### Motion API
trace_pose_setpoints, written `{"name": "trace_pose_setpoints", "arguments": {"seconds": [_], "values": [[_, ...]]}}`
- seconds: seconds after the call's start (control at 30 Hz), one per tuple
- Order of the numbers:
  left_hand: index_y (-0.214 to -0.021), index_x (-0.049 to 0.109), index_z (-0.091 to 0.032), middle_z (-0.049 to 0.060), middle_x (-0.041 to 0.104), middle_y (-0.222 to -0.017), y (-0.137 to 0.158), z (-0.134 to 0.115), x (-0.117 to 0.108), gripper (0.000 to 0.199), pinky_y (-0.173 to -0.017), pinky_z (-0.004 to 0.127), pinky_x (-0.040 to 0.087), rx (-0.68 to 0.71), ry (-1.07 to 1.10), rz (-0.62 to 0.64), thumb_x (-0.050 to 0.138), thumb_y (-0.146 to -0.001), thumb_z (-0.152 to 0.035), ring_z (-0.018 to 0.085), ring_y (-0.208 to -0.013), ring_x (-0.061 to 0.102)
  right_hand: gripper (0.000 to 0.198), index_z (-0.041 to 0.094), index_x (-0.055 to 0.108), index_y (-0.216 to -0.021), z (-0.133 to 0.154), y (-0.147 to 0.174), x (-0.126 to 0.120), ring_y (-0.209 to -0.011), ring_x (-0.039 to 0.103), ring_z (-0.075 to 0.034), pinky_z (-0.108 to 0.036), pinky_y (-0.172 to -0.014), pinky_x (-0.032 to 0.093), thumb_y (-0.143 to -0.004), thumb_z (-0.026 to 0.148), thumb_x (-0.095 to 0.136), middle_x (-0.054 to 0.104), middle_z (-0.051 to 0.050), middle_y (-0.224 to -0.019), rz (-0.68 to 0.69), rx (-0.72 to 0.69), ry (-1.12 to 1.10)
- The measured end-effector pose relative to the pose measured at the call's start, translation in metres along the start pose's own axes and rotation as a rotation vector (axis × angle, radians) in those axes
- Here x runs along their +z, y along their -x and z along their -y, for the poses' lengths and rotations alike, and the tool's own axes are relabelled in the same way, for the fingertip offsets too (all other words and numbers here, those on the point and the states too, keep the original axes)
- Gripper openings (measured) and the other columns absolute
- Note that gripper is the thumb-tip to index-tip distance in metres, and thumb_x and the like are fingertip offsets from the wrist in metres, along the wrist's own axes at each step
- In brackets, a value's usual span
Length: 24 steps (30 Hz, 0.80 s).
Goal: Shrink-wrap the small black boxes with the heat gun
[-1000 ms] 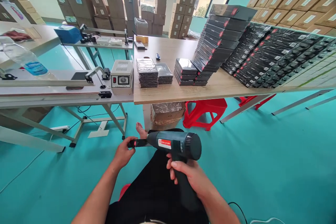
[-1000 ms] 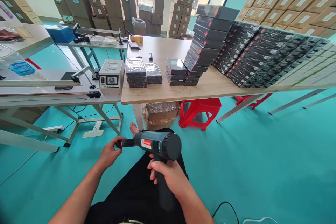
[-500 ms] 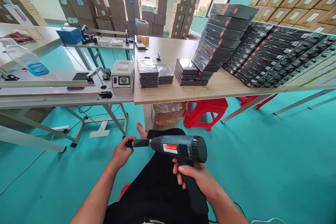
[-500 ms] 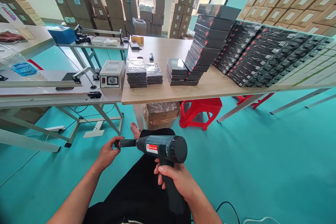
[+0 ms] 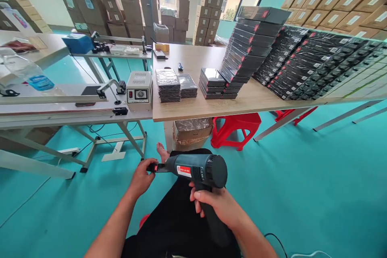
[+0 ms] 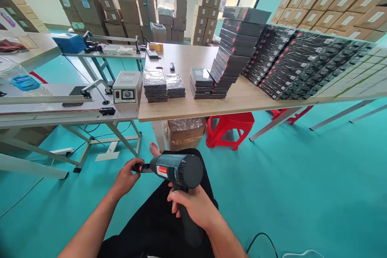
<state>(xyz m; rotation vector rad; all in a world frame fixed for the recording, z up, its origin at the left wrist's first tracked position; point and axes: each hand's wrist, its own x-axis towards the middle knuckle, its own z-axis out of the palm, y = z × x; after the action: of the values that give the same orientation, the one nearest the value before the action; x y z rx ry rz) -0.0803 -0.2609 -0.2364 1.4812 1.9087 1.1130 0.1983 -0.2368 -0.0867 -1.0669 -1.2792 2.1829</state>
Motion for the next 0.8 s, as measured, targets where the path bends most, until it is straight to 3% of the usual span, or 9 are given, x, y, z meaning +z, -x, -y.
{"name": "trace_pose_setpoints", "arguments": {"seconds": [0.13, 0.2, 0.33, 0.47, 0.63, 0.73, 0.8], "values": [[-0.099, 0.061, -0.021, 0.004, 0.062, -0.105, -0.003, -0.001, 0.000, 0.037, -0.087, 0.033, 0.044, -0.095, 0.071, -0.048, 0.051, -0.064, -0.014, 0.022, -0.099, 0.057, 0.030, 0.013, 0.062, -0.101, -0.003, 0.001, -0.002, -0.058, 0.058, -0.014, -0.027, -0.051, 0.044, -0.072, 0.021, 0.064, 0.065, -0.006, -0.081, 0.151, 0.030, -0.054], [-0.099, 0.061, -0.020, 0.004, 0.064, -0.104, -0.003, 0.000, 0.000, 0.038, -0.085, 0.032, 0.045, -0.155, 0.104, -0.058, 0.051, -0.063, -0.015, 0.022, -0.096, 0.058, 0.030, 0.013, 0.062, -0.102, -0.006, 0.000, -0.006, -0.059, 0.058, -0.014, -0.027, -0.052, 0.045, -0.073, 0.023, 0.064, 0.065, -0.006, -0.083, 0.096, 0.006, -0.075], [-0.101, 0.060, -0.021, 0.002, 0.064, -0.106, -0.001, 0.003, -0.002, 0.043, -0.083, 0.031, 0.044, -0.194, 0.131, -0.041, 0.046, -0.061, -0.013, 0.021, -0.093, 0.058, 0.029, 0.013, 0.061, -0.101, -0.004, -0.002, -0.026, -0.060, 0.059, -0.015, -0.028, -0.052, 0.047, -0.076, 0.028, 0.060, 0.066, -0.006, -0.081, -0.157, 0.051, -0.042], [-0.101, 0.059, -0.021, 0.003, 0.063, -0.108, -0.001, 0.008, -0.003, 0.043, -0.082, 0.031, 0.044, -0.202, 0.119, -0.052, 0.046, -0.061, -0.013, 0.020, -0.091, 0.057, 0.030, 0.012, 0.060, -0.101, -0.003, 0.002, -0.036, -0.061, 0.060, -0.015, -0.026, -0.051, 0.046, -0.075, 0.027, 0.061, 0.066, -0.006, -0.082, -0.048, 0.075, -0.050], [-0.102, 0.060, -0.021, 0.004, 0.063, -0.106, -0.001, 0.010, 0.000, 0.043, -0.084, 0.033, 0.043, -0.201, 0.161, -0.032, 0.047, -0.062, -0.014, 0.022, -0.095, 0.056, 0.034, 0.013, 0.061, -0.101, -0.005, 0.002, -0.030, -0.061, 0.060, -0.015, -0.028, -0.054, 0.048, -0.074, 0.033, 0.064, 0.066, -0.007, -0.084, -0.133, 0.057, -0.033], [-0.102, 0.060, -0.020, 0.003, 0.063, -0.102, -0.001, 0.011, -0.003, 0.043, -0.083, 0.032, 0.043, -0.219, 0.192, -0.048, 0.047, -0.061, -0.014, 0.022, -0.095, 0.056, 0.032, 0.013, 0.062, -0.100, -0.006, 0.001, -0.030, -0.060, 0.060, -0.015, -0.027, -0.052, 0.047, -0.074, 0.030, 0.064, 0.066, -0.008, -0.083, -0.035, 0.080, -0.041], [-0.101, 0.059, -0.020, 0.002, 0.063, -0.096, -0.002, 0.011, -0.005, 0.042, -0.079, 0.031, 0.044, -0.240, 0.249, -0.067, 0.047, -0.061, -0.015, 0.022, -0.091, 0.057, 0.032, 0.013, 0.061, -0.102, -0.005, 0.000, -0.031, -0.060, 0.059, -0.015, -0.027, -0.052, 0.046, -0.075, 0.029, 0.063, 0.066, -0.008, -0.084, -0.040, 0.043, -0.059]]}}
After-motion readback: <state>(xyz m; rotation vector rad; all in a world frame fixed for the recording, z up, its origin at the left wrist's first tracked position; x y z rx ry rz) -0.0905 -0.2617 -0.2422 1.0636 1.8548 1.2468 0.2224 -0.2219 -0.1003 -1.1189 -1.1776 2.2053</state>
